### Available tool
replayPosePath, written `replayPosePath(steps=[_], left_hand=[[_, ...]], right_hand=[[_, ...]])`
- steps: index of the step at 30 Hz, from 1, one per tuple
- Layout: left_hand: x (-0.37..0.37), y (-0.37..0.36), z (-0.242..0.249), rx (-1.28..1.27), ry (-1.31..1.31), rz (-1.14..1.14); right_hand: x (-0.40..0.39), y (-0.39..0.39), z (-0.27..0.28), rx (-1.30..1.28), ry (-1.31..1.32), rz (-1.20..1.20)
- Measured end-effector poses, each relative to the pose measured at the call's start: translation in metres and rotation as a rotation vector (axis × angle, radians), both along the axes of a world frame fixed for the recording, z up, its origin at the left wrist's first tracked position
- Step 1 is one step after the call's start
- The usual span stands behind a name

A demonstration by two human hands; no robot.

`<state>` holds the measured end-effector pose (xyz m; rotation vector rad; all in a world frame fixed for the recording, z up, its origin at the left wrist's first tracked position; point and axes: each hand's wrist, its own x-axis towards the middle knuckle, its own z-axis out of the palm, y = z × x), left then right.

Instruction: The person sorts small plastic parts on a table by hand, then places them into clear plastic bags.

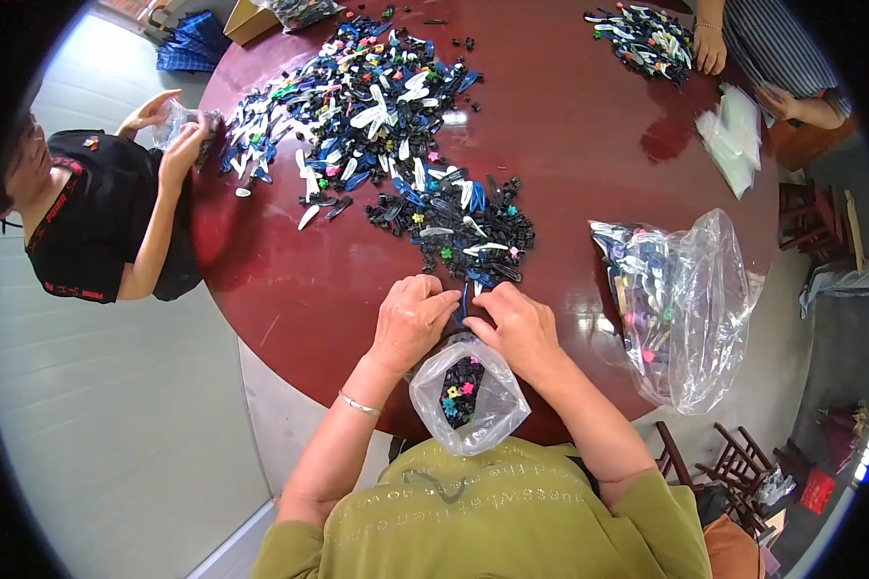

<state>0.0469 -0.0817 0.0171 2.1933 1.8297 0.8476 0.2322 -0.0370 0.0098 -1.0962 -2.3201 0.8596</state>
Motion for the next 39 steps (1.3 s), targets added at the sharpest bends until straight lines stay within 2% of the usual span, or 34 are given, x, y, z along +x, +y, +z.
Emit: replayPosePath(steps=[11, 17, 32, 39], left_hand=[[0.0, 0.002, 0.011, -0.073, -0.115, -0.017], [0.003, 0.001, -0.002, -0.079, -0.092, 0.07], [-0.002, -0.004, 0.008, -0.066, -0.177, 0.135], [-0.003, -0.005, 0.007, -0.061, -0.185, 0.179]], right_hand=[[-0.004, 0.006, -0.001, 0.094, 0.013, 0.076], [-0.003, 0.004, -0.002, 0.101, 0.037, 0.056], [-0.003, 0.005, -0.001, 0.165, 0.022, 0.06], [-0.007, 0.004, -0.005, 0.138, 0.157, 0.063]])
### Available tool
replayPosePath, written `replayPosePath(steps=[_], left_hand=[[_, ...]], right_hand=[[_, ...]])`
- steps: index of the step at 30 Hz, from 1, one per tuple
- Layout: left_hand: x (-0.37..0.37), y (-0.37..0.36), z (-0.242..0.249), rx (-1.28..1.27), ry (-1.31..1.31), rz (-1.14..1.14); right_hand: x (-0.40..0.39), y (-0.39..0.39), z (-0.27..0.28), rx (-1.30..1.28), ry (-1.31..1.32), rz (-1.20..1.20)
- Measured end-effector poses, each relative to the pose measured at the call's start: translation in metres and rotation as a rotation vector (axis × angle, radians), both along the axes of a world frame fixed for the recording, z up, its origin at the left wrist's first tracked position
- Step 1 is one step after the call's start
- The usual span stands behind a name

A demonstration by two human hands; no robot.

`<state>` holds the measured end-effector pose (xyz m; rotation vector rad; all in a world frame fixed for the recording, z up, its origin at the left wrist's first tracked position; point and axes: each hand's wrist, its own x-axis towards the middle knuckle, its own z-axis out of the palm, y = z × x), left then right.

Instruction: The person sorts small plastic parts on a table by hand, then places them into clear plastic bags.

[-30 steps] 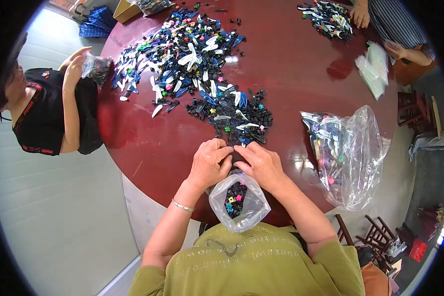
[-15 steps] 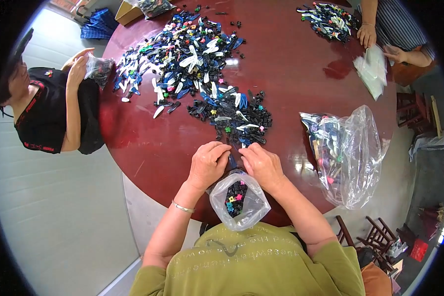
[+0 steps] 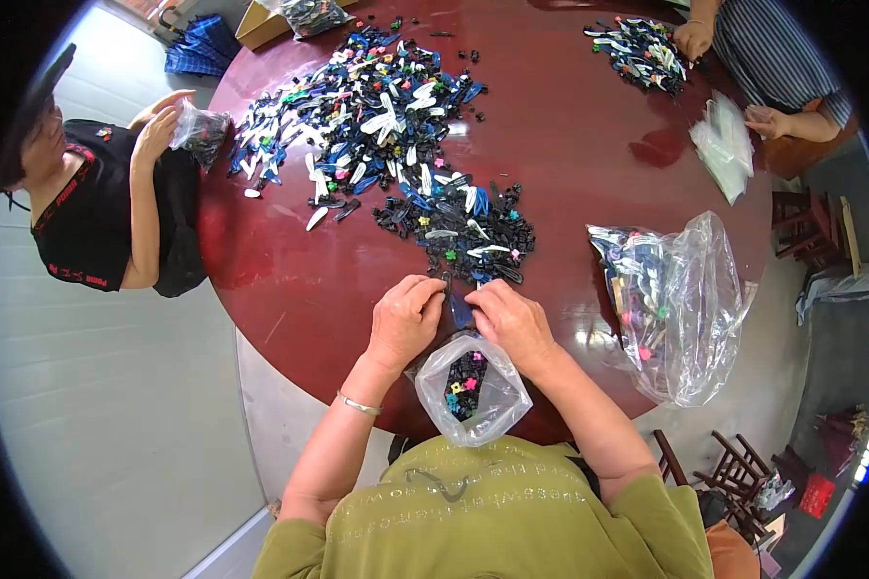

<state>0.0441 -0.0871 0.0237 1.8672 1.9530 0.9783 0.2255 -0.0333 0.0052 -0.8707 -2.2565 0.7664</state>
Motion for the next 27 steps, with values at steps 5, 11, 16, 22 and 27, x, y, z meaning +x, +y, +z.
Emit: replayPosePath(steps=[5, 11, 16, 22, 27], left_hand=[[-0.006, -0.002, -0.004, -0.027, 0.007, 0.067], [-0.011, 0.007, -0.001, -0.169, -0.022, 0.212], [-0.012, 0.013, -0.01, -0.139, 0.074, 0.147], [-0.011, 0.012, -0.015, -0.06, 0.066, 0.111], [-0.015, 0.008, -0.018, 0.007, 0.033, 0.072]], right_hand=[[0.0, 0.002, 0.009, -0.079, 0.026, -0.021], [0.002, 0.008, 0.033, -0.56, 0.259, -0.071], [0.017, 0.004, 0.107, -0.612, 0.373, 0.339], [0.006, 0.03, 0.031, -0.153, 0.199, -0.027], [-0.007, 0.02, 0.01, -0.008, -0.038, -0.085]])
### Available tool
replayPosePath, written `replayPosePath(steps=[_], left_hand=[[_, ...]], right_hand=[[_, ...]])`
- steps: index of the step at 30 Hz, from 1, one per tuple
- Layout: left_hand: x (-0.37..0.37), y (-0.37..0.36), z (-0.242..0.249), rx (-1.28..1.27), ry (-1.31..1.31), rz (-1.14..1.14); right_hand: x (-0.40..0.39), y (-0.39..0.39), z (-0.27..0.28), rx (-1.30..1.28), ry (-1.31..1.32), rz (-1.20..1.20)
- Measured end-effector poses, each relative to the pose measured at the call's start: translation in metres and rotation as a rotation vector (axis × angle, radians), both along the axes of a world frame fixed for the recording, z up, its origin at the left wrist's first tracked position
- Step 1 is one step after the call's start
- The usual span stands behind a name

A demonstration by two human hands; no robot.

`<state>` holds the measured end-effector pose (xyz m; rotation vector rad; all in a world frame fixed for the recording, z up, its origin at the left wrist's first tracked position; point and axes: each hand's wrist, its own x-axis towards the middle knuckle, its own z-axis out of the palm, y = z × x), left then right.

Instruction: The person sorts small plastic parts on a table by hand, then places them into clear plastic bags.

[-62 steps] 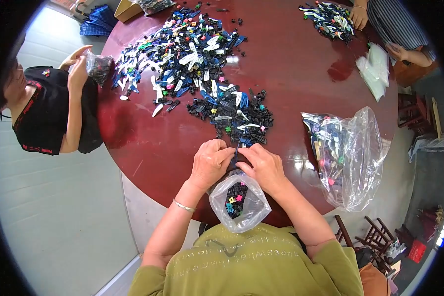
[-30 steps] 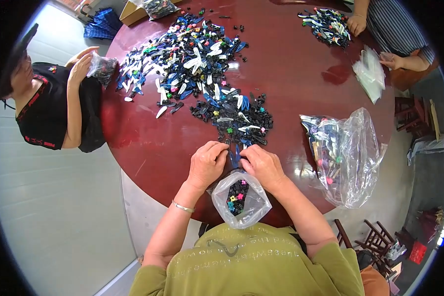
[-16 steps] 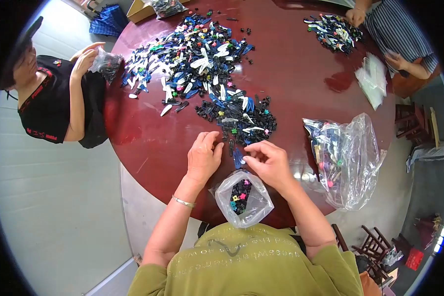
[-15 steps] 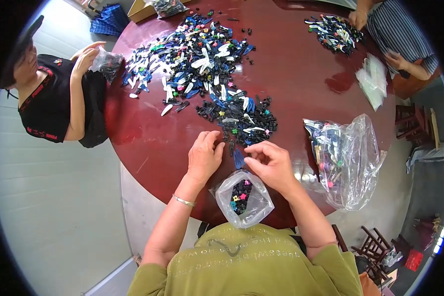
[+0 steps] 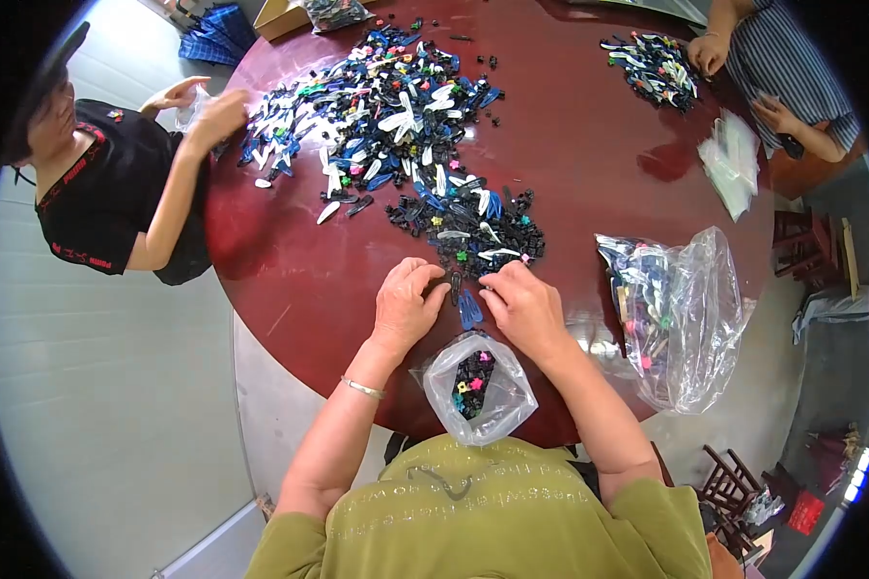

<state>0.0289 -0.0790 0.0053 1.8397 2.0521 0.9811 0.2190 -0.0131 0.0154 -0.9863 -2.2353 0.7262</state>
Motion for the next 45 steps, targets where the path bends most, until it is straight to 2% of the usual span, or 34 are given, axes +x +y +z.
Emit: replayPosePath(steps=[7, 10, 13, 16, 17, 20, 21, 23, 25, 28, 32, 45], left_hand=[[0.0, -0.003, 0.002, 0.008, 0.005, -0.04], [-0.001, -0.006, 0.0, -0.003, -0.011, -0.063], [-0.001, -0.007, 0.002, 0.007, -0.013, -0.067], [0.0, -0.008, 0.002, -0.03, -0.074, -0.064], [0.0, -0.008, 0.002, -0.051, -0.105, -0.063], [0.003, -0.006, 0.006, -0.055, -0.122, -0.055], [0.005, -0.005, 0.005, -0.057, -0.141, -0.052], [0.009, -0.002, 0.005, -0.062, -0.178, -0.045], [0.014, 0.001, 0.008, -0.065, -0.152, -0.042], [0.016, 0.003, 0.01, -0.05, -0.085, -0.056], [0.012, 0.001, 0.003, 0.008, -0.022, -0.088], [0.014, -0.002, 0.008, -0.042, -0.203, -0.057]], right_hand=[[-0.008, 0.003, -0.007, 0.114, -0.131, 0.007], [-0.005, 0.003, -0.002, 0.031, 0.007, -0.015], [0.002, 0.001, 0.007, -0.562, 0.317, -0.083], [0.017, -0.001, 0.039, -0.868, 0.561, -0.046], [0.023, -0.003, 0.057, -0.796, 0.485, 0.018], [0.033, -0.014, 0.088, -0.928, 0.523, 0.332], [0.032, -0.009, 0.099, -0.786, 0.393, 0.399], [0.018, -0.005, 0.083, -0.509, 0.335, 0.247], [0.007, 0.005, 0.044, -0.224, 0.264, 0.131], [-0.006, 0.008, 0.016, -0.021, 0.018, 0.054], [-0.014, 0.006, 0.002, 0.06, -0.174, 0.044], [-0.026, 0.012, -0.012, 0.222, -0.277, 0.055]])
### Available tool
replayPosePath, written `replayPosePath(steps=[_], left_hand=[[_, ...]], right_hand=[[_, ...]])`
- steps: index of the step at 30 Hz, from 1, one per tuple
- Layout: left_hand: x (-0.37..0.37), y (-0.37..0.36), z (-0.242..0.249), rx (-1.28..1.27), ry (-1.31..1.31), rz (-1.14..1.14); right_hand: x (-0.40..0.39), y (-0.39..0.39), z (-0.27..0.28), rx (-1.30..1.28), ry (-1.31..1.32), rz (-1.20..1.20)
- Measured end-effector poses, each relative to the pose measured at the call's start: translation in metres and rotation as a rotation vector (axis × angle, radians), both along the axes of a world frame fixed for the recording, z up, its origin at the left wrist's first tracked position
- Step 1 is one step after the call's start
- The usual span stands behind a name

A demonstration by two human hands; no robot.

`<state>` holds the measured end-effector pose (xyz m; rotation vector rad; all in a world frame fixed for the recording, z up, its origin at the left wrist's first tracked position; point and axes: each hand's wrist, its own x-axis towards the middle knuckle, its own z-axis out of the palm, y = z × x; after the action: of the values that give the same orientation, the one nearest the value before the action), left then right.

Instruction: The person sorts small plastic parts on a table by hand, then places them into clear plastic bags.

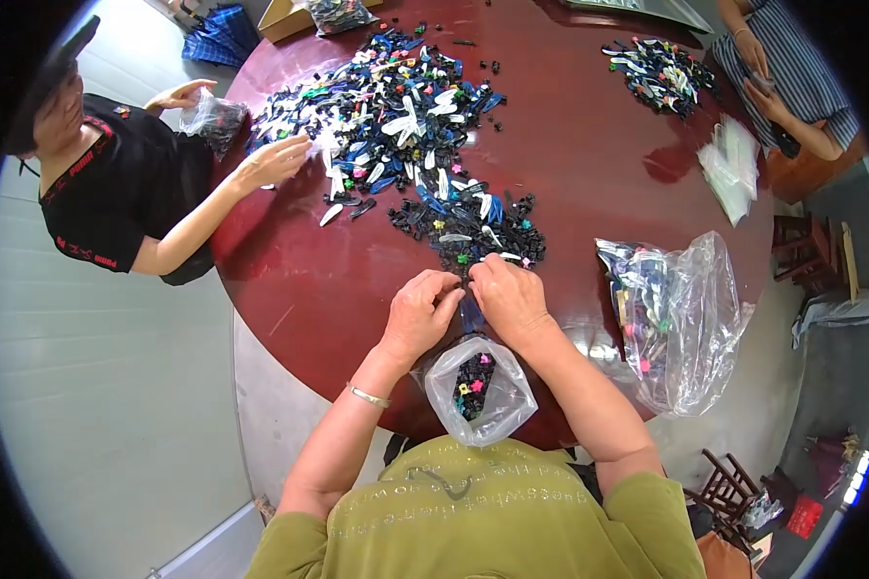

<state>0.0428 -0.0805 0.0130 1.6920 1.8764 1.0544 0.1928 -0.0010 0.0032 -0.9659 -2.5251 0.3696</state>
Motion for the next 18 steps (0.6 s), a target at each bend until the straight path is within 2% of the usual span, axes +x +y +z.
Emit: replayPosePath(steps=[2, 5, 8, 11, 12, 15, 17, 18], left_hand=[[0.0, -0.002, 0.004, -0.019, -0.007, 0.005], [-0.001, -0.005, 0.003, -0.026, -0.029, 0.019], [-0.003, -0.008, -0.003, -0.042, -0.084, 0.044], [-0.002, -0.008, -0.001, -0.072, -0.099, 0.056], [-0.002, -0.007, -0.002, -0.071, -0.1, 0.061], [-0.002, -0.006, -0.007, -0.076, -0.108, 0.077], [-0.002, -0.006, -0.012, -0.096, -0.121, 0.094], [-0.002, -0.005, -0.011, -0.104, -0.127, 0.11]], right_hand=[[0.0, 0.001, 0.004, 0.051, -0.006, 0.024], [0.006, 0.0, 0.002, -0.027, 0.04, 0.023], [0.017, -0.005, 0.015, -0.234, 0.218, -0.011], [0.03, -0.006, 0.033, -0.567, 0.405, -0.113], [0.034, -0.008, 0.032, -0.838, 0.498, -0.178], [0.047, -0.017, 0.066, -1.152, 0.693, -0.073], [0.055, -0.028, 0.085, -1.211, 0.7, 0.091], [0.056, -0.027, 0.1, -1.186, 0.612, 0.182]])
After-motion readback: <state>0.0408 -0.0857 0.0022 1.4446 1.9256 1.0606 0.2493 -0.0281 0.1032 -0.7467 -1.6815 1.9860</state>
